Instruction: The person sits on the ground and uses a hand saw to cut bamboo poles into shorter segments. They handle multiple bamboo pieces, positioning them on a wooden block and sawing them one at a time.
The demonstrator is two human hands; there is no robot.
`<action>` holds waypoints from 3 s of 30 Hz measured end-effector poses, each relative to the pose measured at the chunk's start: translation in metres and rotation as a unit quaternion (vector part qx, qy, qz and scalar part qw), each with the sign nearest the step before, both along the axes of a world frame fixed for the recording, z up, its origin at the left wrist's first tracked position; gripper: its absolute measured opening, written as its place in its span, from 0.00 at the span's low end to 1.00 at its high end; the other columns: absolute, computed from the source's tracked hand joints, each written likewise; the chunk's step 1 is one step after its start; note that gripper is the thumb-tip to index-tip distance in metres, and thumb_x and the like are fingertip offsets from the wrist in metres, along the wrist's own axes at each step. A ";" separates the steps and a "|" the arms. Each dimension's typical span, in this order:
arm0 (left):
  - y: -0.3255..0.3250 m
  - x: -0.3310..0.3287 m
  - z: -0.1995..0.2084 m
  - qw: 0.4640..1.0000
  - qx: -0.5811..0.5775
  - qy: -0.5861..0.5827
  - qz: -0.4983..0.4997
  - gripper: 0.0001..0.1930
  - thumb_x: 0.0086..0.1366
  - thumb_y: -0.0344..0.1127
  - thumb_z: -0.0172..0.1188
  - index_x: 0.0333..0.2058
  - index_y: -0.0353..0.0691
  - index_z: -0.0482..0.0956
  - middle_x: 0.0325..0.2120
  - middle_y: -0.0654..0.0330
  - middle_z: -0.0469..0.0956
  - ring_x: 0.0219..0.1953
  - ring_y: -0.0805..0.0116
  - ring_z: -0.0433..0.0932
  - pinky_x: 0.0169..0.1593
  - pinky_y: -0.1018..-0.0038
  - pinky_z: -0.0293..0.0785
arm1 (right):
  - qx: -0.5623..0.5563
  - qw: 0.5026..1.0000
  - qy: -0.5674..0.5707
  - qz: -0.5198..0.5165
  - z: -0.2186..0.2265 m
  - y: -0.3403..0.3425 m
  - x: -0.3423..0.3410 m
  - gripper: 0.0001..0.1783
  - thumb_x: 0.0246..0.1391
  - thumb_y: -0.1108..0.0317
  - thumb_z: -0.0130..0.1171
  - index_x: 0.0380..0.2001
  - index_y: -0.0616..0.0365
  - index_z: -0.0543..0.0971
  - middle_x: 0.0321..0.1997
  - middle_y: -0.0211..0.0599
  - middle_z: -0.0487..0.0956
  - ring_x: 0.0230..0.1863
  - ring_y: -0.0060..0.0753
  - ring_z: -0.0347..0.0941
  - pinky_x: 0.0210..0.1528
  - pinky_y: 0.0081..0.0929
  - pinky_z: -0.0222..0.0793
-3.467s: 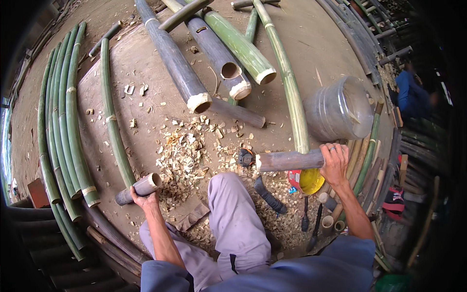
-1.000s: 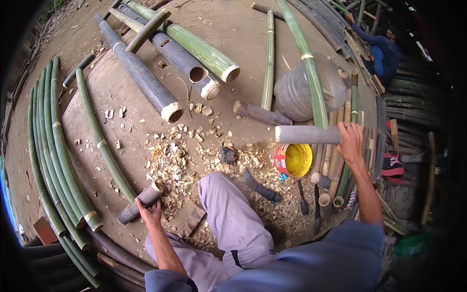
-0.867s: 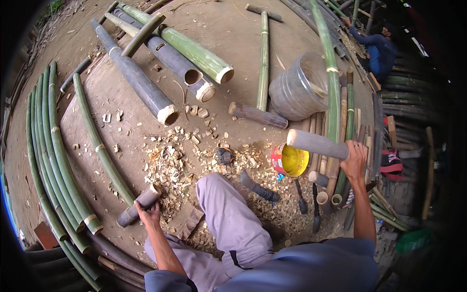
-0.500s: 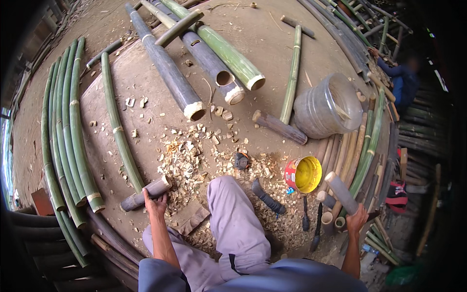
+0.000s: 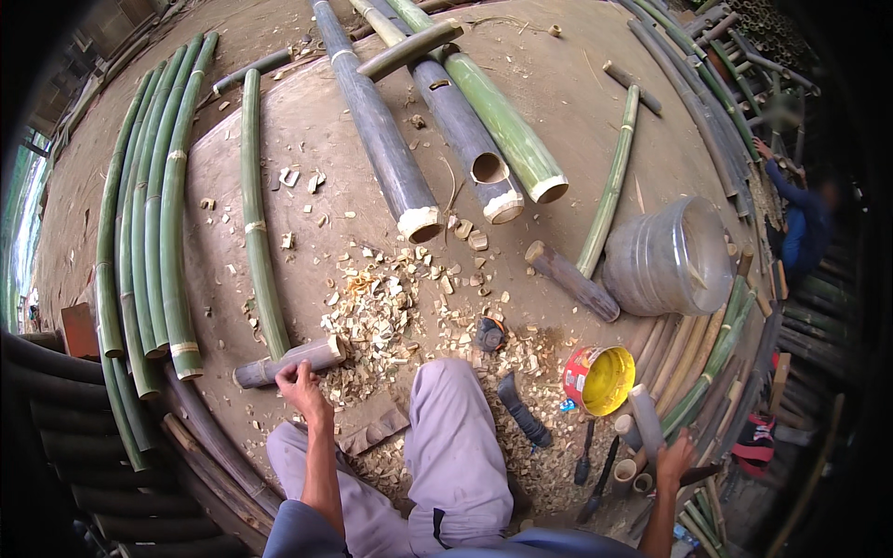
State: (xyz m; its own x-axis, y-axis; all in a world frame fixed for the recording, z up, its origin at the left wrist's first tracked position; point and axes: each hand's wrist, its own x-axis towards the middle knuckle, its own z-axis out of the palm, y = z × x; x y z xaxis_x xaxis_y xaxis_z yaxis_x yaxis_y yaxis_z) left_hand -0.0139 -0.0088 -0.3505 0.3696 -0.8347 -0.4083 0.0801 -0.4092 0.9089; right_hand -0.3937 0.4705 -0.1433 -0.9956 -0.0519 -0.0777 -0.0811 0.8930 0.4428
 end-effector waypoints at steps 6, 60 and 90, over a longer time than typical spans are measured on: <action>-0.054 -0.101 0.076 0.963 0.045 0.148 -0.222 0.23 0.61 0.45 0.61 0.48 0.37 0.68 0.40 0.58 0.75 0.38 0.73 0.76 0.42 0.73 0.75 | -0.448 0.817 -0.120 0.342 -0.003 -0.311 -0.038 0.26 0.44 0.73 0.61 0.50 0.64 0.71 0.46 0.50 0.75 0.47 0.47 0.73 0.51 0.35 0.67; -0.157 -0.202 0.049 0.896 0.088 0.249 -0.357 0.28 0.54 0.35 0.63 0.50 0.34 0.59 0.31 0.54 0.72 0.26 0.66 0.77 0.27 0.67 0.80 | -0.338 0.866 -0.122 0.347 -0.139 -0.577 -0.229 0.52 0.40 0.54 0.67 0.67 0.42 0.52 0.49 0.65 0.70 0.52 0.65 0.68 0.55 0.48 0.65; -0.158 -0.179 0.028 0.867 0.136 0.336 -0.342 0.29 0.55 0.39 0.61 0.51 0.32 0.60 0.34 0.49 0.74 0.33 0.56 0.79 0.37 0.55 0.79 | -0.600 0.770 -0.120 0.182 -0.152 -0.654 -0.145 0.41 0.44 0.50 0.65 0.52 0.63 0.59 0.42 0.59 0.74 0.40 0.51 0.75 0.40 0.45 0.71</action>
State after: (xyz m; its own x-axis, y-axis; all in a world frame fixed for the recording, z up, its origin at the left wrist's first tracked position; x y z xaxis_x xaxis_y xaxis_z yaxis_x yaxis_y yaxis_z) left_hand -0.1932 -0.1667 -0.3226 -0.5716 -0.6036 -0.5558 0.2072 -0.7616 0.6140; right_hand -0.5385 -0.1832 -0.2954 -0.8626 -0.5019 0.0635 -0.3728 0.5457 -0.7505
